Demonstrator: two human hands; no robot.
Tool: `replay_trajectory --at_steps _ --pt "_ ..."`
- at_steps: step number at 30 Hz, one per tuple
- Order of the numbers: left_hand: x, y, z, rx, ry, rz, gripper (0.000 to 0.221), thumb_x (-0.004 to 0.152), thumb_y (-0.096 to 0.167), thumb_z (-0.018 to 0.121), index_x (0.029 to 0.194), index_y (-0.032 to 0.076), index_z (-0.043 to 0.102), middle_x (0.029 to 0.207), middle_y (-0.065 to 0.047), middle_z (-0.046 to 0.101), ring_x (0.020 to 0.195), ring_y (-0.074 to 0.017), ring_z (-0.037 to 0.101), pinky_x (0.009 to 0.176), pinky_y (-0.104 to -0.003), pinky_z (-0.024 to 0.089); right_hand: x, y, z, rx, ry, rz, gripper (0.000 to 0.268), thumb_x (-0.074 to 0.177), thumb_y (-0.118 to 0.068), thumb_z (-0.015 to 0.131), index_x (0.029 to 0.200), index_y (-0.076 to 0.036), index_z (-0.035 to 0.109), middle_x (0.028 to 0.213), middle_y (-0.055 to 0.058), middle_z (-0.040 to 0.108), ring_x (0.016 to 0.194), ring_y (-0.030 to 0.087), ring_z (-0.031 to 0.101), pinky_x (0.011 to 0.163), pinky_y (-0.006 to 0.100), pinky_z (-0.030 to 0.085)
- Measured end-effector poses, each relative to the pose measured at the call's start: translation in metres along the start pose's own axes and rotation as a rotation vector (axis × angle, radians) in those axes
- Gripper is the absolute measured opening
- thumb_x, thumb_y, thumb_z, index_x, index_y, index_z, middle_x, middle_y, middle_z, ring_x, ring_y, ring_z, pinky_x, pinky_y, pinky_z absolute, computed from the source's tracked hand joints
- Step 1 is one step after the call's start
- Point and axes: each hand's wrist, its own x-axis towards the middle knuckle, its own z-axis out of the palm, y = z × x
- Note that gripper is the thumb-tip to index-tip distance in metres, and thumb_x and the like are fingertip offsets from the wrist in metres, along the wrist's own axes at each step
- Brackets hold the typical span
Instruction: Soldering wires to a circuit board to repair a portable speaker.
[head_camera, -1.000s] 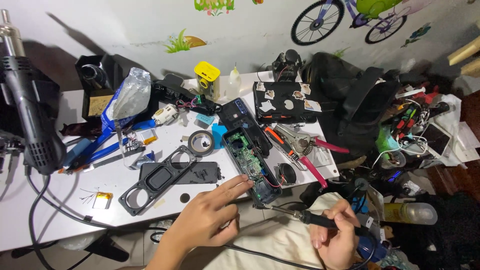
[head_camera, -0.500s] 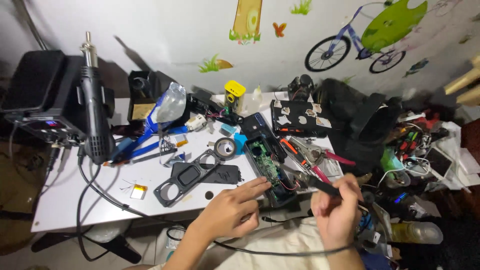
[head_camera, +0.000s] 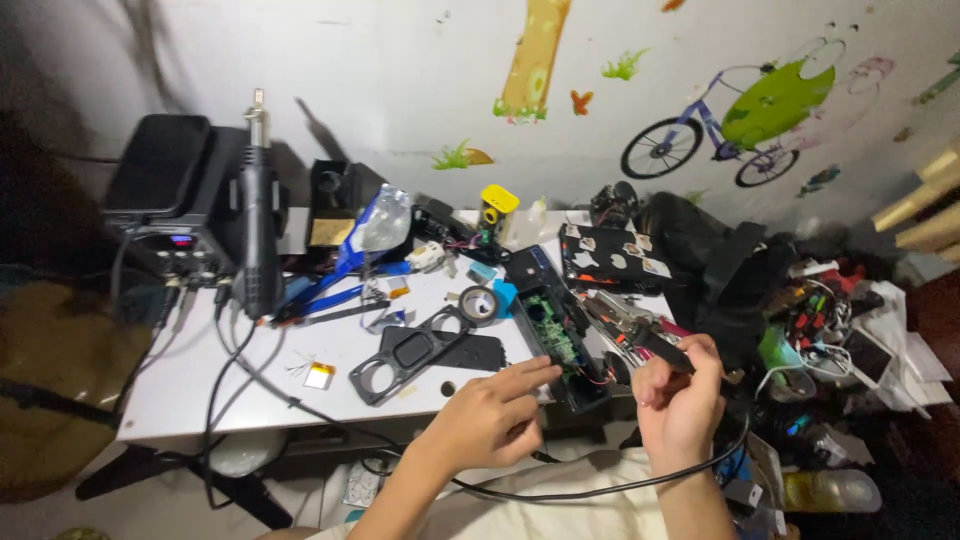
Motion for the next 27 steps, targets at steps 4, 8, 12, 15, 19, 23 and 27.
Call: replay_trajectory --at_steps 4,8,12,15,19,23,27 --pt "0.01 0.031 -0.027 -0.007 0.071 0.082 0.022 0.104 0.007 0.064 0.083 0.0 0.066 0.127 -0.024 0.082 0.122 -0.0429 0.079 0.086 -0.047 0.067 -0.006 -0.003 0.018 0.006 -0.075 -0.021 0.015 0.112 -0.025 0.05 0.1 -0.021 0.058 0.056 0.004 0.043 0.043 0.019 0.033 0.048 0.035 0.026" --pt "0.008 0.064 -0.059 -0.057 0.157 0.144 0.019 0.1 0.0 0.066 0.083 0.001 0.06 0.104 -0.017 0.078 0.096 -0.0351 0.078 0.073 -0.04 0.058 -0.021 -0.006 0.052 0.028 -0.122 -0.027 0.015 0.111 -0.026 0.052 0.097 -0.021 0.056 0.056 0.003 0.041 0.042 0.02 0.034 0.046 0.034 0.023" --pt "0.001 0.092 -0.084 -0.077 0.196 0.137 0.02 0.087 -0.005 0.065 0.077 0.005 0.051 0.097 -0.009 0.077 0.069 -0.0294 0.06 0.064 -0.038 0.05 -0.036 -0.005 0.096 0.031 -0.18 -0.024 0.014 0.108 -0.025 0.053 0.094 -0.02 0.053 0.056 0.002 0.038 0.044 0.017 0.03 0.047 0.033 0.022" --pt "-0.01 0.104 -0.098 -0.046 0.134 0.089 0.02 0.085 -0.004 0.065 0.077 0.006 0.05 0.085 -0.008 0.068 0.064 -0.0315 0.056 0.056 -0.04 0.043 -0.039 0.008 0.127 0.062 -0.188 0.046 0.014 0.109 -0.025 0.056 0.095 -0.021 0.054 0.056 -0.001 0.041 0.044 0.015 0.032 0.045 0.031 0.024" --pt "-0.023 0.111 -0.113 0.016 0.13 0.059 0.025 0.085 -0.001 0.065 0.075 0.009 0.043 0.073 -0.005 0.047 0.06 -0.0291 0.041 0.055 -0.04 0.034 -0.053 0.027 0.191 0.017 -0.191 0.029 0.015 0.106 -0.022 0.057 0.094 -0.018 0.05 0.051 0.001 0.037 0.039 0.017 0.033 0.04 0.034 0.024" --pt "-0.032 0.117 -0.129 0.009 0.158 0.083 0.024 0.084 -0.001 0.064 0.076 0.008 0.044 0.072 -0.005 0.044 0.059 -0.029 0.038 0.056 -0.04 0.035 -0.063 0.052 0.245 -0.173 -0.302 -0.061 0.009 0.11 -0.018 0.055 0.104 -0.011 0.055 0.056 0.004 0.056 0.044 0.019 0.056 0.044 0.034 0.043" --pt "-0.04 0.121 -0.145 -0.024 0.203 0.116 0.024 0.082 -0.004 0.064 0.078 0.007 0.043 0.074 -0.006 0.044 0.06 -0.0301 0.041 0.058 -0.041 0.035 -0.041 0.115 0.284 -0.284 -0.424 -0.245 0.013 0.112 -0.025 0.06 0.107 -0.013 0.06 0.066 0.01 0.066 0.048 0.022 0.067 0.044 0.032 0.041"
